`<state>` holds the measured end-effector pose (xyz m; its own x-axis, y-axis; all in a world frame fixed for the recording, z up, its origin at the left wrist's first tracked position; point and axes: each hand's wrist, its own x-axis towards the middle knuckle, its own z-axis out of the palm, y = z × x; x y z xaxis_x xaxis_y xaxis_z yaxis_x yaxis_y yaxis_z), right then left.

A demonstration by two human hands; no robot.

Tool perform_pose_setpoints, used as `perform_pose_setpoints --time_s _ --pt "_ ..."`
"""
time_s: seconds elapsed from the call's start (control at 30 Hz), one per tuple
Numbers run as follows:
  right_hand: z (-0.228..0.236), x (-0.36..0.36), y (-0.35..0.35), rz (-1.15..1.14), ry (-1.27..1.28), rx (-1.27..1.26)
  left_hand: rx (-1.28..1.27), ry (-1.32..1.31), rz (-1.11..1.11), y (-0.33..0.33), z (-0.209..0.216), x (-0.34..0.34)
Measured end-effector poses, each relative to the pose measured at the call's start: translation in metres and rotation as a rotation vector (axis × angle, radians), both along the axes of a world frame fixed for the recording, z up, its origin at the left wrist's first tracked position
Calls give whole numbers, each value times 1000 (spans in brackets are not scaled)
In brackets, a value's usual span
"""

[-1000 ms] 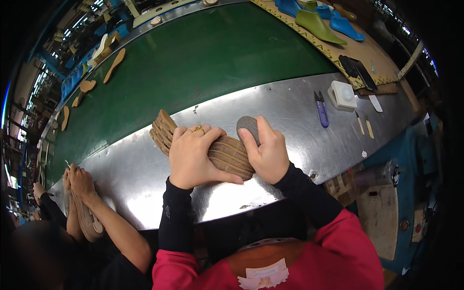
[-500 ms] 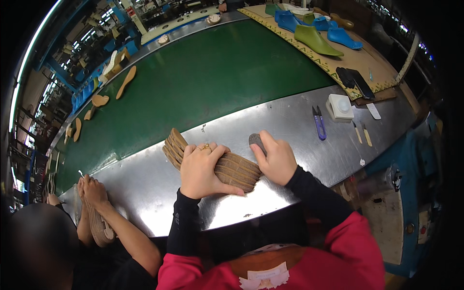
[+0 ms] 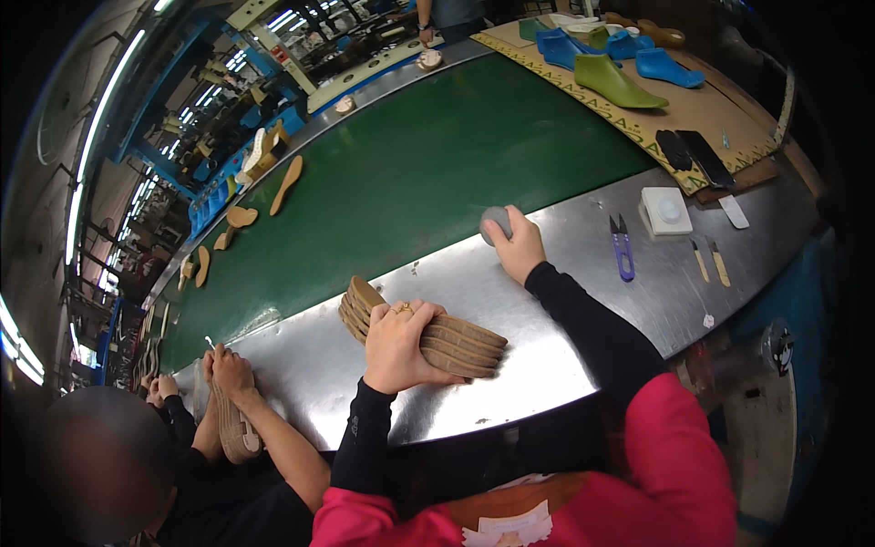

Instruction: The person smooths the edges of stacked shoe soles using a small abrasive stone. They repeatedly rub the stone along the edges, rotate the stack, and inspect the soles. A coworker works nearby on similar soles.

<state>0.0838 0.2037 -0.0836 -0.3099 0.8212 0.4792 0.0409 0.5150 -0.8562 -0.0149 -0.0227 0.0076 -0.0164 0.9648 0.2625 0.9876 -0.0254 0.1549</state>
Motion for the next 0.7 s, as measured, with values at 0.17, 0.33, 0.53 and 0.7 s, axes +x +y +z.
perform_pose_setpoints --time_s 0.17,0.33,0.53,0.7 --pt "-17 3 4 -3 20 15 137 -201 39 -3 3 -23" --pt "-13 1 1 -20 -64 0 367 -1092 -74 -8 8 -48" --pt "-15 7 2 38 -73 -12 478 -1616 -516 29 -20 -53" --pt "-12 10 1 53 -72 -23 476 -1972 -530 27 -53 -56"
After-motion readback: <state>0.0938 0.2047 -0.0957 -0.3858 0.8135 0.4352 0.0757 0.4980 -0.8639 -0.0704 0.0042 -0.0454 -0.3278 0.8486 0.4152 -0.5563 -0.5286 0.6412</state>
